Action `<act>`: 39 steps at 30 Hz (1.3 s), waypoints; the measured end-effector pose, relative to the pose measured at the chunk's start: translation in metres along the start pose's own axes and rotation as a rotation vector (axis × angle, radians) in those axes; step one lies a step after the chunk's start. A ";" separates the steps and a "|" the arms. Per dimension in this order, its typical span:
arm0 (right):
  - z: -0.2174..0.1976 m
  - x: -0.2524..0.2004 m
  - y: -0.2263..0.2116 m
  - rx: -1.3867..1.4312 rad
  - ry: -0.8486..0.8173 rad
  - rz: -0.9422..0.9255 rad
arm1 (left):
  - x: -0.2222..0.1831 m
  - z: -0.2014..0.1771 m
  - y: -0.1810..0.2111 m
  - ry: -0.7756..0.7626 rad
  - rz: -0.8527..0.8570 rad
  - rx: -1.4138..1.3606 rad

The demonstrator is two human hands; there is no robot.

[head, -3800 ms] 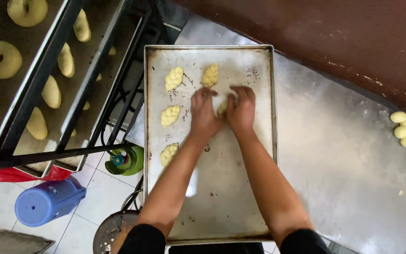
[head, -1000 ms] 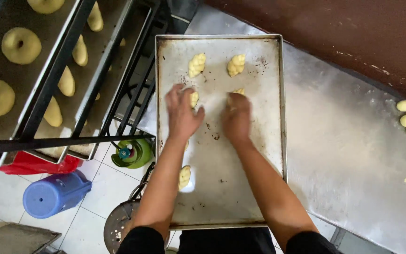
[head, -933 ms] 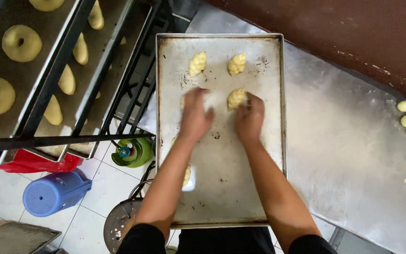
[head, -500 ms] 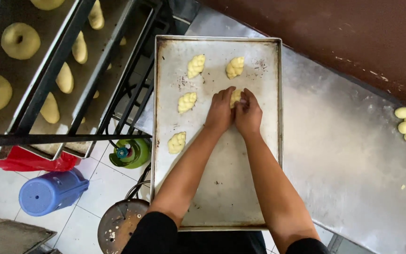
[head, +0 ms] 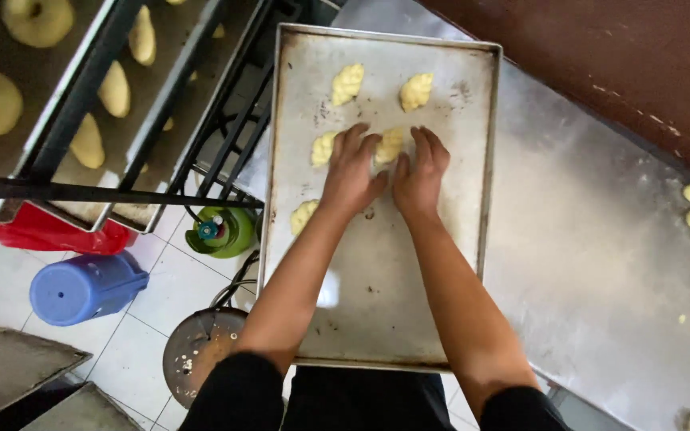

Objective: The person is rolling out small portions of dough into long strands and then braiding them together to form decorative bread loaves, which are then placed on a baking tray.

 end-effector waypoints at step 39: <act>-0.085 -0.091 -0.047 0.349 -0.270 0.090 | -0.149 -0.042 0.006 0.116 -0.120 -0.017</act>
Point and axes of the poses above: each hand's wrist, its own x-axis towards the middle knuckle, its own z-axis out of the palm, y = z × x, the point moved 2 cm from there along x, towards the middle knuckle, and after that the axes turned 2 degrees about y, right-handed, at the moved point
